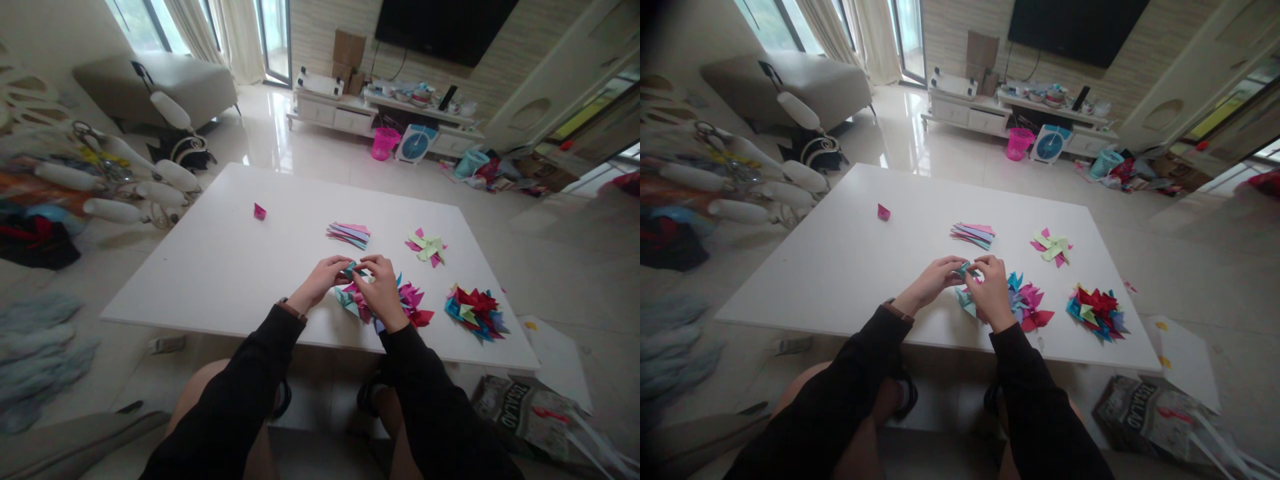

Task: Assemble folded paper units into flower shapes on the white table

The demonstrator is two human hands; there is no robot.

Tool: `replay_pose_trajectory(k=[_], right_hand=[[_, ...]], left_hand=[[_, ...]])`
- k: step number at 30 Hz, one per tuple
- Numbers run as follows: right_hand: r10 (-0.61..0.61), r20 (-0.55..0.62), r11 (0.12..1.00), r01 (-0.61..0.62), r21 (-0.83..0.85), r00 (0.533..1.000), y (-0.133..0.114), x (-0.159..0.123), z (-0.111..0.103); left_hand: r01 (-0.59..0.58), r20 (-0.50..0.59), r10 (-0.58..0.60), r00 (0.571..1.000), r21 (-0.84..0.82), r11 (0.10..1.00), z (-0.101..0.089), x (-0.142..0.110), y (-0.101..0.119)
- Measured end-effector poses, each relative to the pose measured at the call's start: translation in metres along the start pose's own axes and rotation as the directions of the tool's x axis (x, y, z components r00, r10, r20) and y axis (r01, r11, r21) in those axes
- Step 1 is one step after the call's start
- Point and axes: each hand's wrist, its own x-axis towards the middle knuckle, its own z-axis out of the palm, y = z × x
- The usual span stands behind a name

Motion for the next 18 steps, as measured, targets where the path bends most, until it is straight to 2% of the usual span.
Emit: replay_pose_trajectory(k=[18], right_hand=[[0.043,0.018,0.999,-0.044,0.03,0.999,-0.0016,0.0008,-0.0025]], left_hand=[[-0.005,-0.069,0.01,0.998,0.066,0.998,0.0023,-0.0007,0.0016]])
